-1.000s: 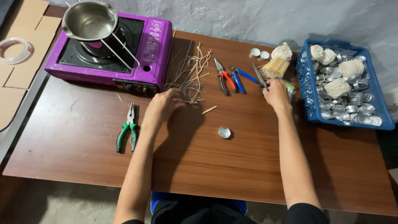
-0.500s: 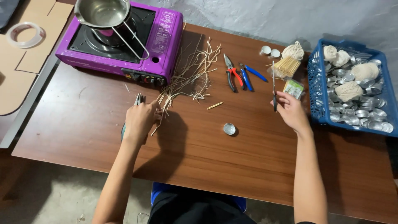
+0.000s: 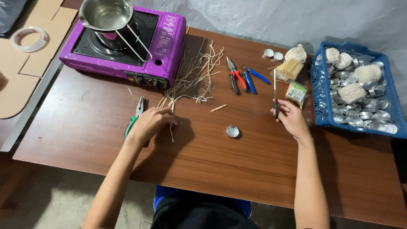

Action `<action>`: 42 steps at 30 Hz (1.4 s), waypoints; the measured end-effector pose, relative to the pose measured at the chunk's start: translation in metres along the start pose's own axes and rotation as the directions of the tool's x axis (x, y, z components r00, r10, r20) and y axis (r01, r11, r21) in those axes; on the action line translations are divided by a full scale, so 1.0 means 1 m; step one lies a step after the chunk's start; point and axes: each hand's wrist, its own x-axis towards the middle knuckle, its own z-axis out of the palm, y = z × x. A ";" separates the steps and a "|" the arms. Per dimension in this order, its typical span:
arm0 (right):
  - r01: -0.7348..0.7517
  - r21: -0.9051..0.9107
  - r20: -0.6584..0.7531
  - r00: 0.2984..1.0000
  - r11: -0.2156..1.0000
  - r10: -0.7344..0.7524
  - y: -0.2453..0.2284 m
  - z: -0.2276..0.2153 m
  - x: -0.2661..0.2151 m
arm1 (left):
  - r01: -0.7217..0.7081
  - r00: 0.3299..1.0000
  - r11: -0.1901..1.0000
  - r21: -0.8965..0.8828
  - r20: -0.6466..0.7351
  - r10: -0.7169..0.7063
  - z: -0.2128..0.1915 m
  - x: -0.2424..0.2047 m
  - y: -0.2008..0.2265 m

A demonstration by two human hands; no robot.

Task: Assembling candle wicks by inserting cotton wicks into metal bases and crimping them with pliers.

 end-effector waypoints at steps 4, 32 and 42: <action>0.030 0.024 0.004 1.000 0.999 -0.030 0.007 -0.003 0.002 | -0.019 1.000 0.998 0.053 0.000 0.019 0.006 -0.002 -0.019; -0.119 0.308 0.579 0.811 0.944 -0.086 -0.037 0.110 -0.078 | -0.209 0.832 0.906 -0.368 -0.554 -0.034 0.020 0.091 0.058; -0.208 0.252 0.489 0.870 0.945 0.062 -0.059 0.139 -0.078 | -0.258 0.830 0.919 -0.296 -0.555 0.054 0.032 0.091 0.075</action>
